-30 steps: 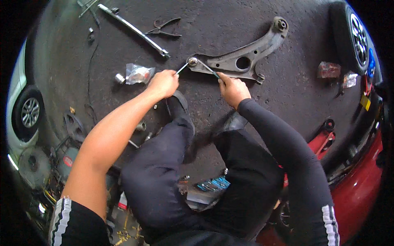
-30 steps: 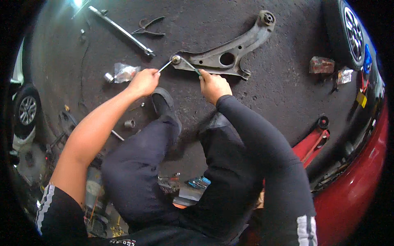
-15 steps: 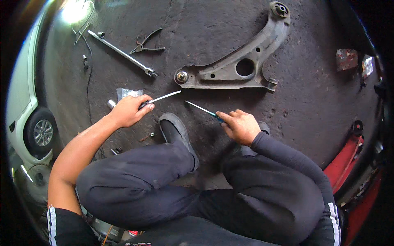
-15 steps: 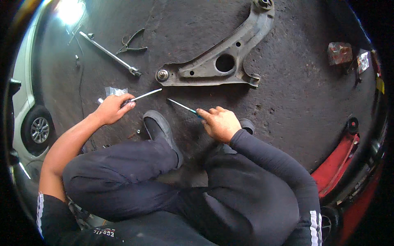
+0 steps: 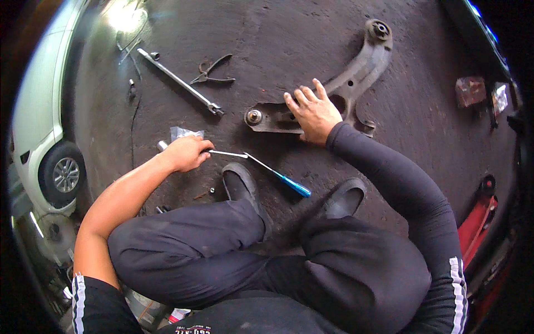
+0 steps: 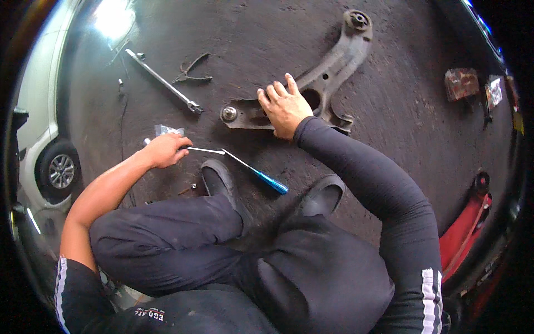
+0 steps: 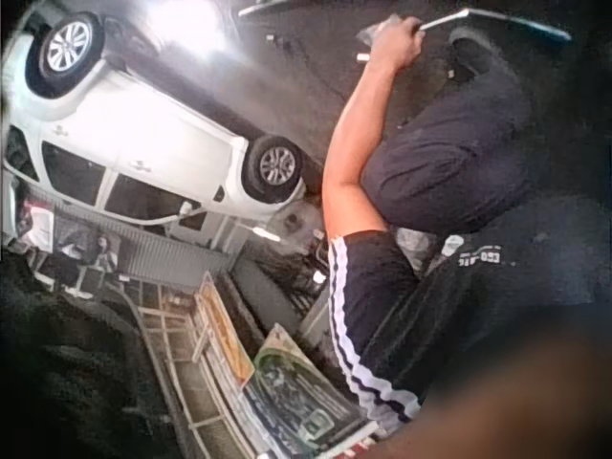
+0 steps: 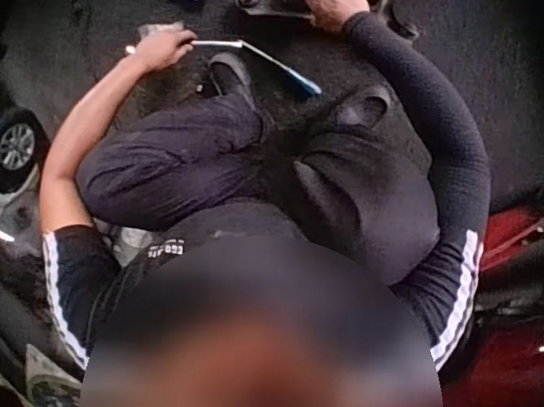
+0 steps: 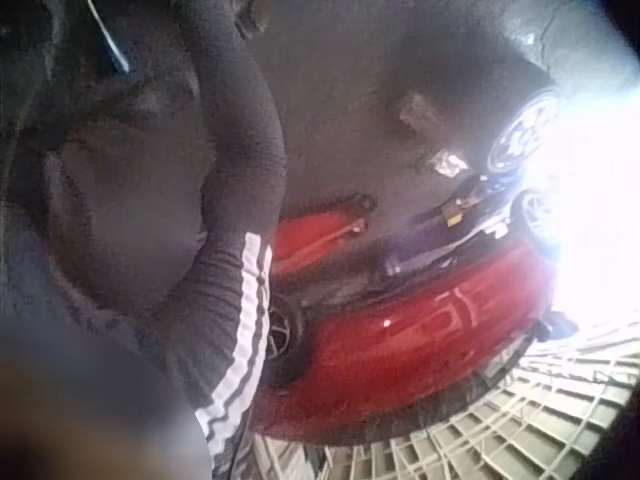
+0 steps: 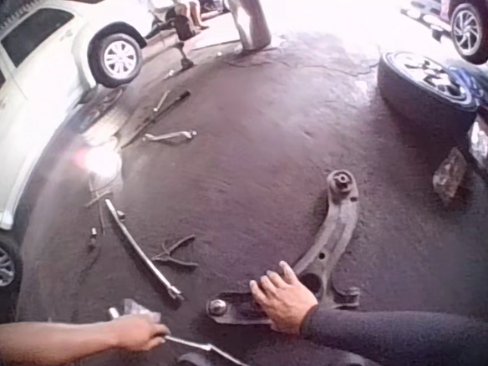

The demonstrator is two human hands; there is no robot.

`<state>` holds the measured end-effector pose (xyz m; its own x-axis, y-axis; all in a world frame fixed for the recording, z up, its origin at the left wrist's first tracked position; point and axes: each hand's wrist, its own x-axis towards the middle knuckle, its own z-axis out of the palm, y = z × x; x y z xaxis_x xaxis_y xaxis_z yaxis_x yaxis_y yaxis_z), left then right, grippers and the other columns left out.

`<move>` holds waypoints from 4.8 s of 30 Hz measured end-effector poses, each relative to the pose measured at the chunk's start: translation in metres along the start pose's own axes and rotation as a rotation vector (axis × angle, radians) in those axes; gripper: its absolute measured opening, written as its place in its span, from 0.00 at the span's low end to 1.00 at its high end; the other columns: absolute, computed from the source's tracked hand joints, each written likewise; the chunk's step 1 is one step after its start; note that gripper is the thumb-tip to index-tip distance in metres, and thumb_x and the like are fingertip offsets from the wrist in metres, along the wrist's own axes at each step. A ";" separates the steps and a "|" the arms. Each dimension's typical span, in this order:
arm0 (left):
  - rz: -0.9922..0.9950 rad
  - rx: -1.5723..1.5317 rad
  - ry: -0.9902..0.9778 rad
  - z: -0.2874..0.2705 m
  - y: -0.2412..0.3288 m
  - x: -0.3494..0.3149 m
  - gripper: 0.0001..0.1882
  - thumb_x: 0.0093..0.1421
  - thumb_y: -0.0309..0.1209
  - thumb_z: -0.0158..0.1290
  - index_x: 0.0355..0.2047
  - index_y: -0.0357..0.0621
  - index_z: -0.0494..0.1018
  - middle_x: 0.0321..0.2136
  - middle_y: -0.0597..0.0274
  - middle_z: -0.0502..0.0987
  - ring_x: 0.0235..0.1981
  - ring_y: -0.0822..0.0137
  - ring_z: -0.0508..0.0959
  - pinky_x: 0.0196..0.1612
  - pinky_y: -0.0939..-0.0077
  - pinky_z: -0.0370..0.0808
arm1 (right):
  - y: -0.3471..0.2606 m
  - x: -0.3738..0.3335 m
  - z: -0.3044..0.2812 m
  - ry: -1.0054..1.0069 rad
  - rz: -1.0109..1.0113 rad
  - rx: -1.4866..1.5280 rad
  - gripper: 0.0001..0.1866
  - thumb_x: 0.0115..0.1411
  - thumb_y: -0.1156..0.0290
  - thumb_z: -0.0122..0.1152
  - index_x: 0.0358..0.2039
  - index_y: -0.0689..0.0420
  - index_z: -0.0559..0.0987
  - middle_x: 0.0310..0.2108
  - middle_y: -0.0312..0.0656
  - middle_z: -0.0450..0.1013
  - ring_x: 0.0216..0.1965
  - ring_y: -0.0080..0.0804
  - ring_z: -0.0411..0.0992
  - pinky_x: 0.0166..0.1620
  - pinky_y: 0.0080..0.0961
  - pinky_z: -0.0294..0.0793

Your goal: The person sits on the garage floor and assembles a car suspension component. They use a screwdriver to remove a bolt, then insert a new bushing and a metal sleeve into the control arm. Finally, they reinsert and tighten the bolt to secure the assembly.

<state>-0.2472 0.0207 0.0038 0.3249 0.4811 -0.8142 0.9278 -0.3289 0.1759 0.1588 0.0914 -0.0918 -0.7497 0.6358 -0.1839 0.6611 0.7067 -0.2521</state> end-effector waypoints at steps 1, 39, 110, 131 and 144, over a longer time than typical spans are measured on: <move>-0.016 0.011 -0.010 0.004 -0.001 -0.003 0.21 0.75 0.41 0.58 0.64 0.48 0.79 0.49 0.45 0.84 0.57 0.41 0.82 0.61 0.45 0.77 | 0.000 0.006 0.000 -0.061 -0.023 -0.005 0.60 0.49 0.50 0.85 0.79 0.58 0.66 0.68 0.51 0.72 0.74 0.50 0.66 0.85 0.59 0.48; -0.919 -0.787 0.709 0.190 -0.090 -0.207 0.21 0.70 0.46 0.68 0.42 0.37 0.87 0.35 0.48 0.89 0.40 0.56 0.90 0.47 0.58 0.84 | -0.066 0.038 -0.111 -0.424 -0.235 -0.172 0.28 0.66 0.54 0.72 0.62 0.54 0.79 0.54 0.52 0.79 0.60 0.53 0.79 0.61 0.50 0.80; 0.048 -1.650 1.007 0.061 0.014 -0.188 0.08 0.81 0.31 0.49 0.53 0.43 0.75 0.48 0.59 0.84 0.49 0.68 0.85 0.50 0.67 0.87 | -0.206 0.103 -0.103 -0.237 -0.036 0.811 0.40 0.73 0.46 0.72 0.70 0.67 0.77 0.58 0.54 0.84 0.56 0.40 0.85 0.59 0.36 0.84; -0.189 -1.241 0.988 0.025 0.050 -0.177 0.09 0.76 0.31 0.65 0.51 0.40 0.83 0.41 0.67 0.86 0.43 0.76 0.84 0.48 0.74 0.81 | -0.227 0.110 -0.137 -0.093 -0.245 1.218 0.16 0.74 0.64 0.71 0.51 0.65 0.87 0.44 0.48 0.88 0.45 0.34 0.86 0.53 0.36 0.85; -0.253 -0.615 0.839 0.064 0.072 -0.151 0.11 0.70 0.35 0.58 0.40 0.38 0.78 0.36 0.40 0.84 0.42 0.37 0.86 0.46 0.43 0.80 | -0.245 0.081 -0.109 0.112 -0.538 0.732 0.05 0.61 0.73 0.69 0.37 0.59 0.83 0.35 0.50 0.78 0.41 0.55 0.80 0.46 0.48 0.80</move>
<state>-0.2413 -0.1279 0.1037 -0.0851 0.9600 -0.2668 0.8427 0.2122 0.4948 -0.0604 0.0035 0.0585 -0.9185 0.3312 0.2159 0.0109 0.5671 -0.8236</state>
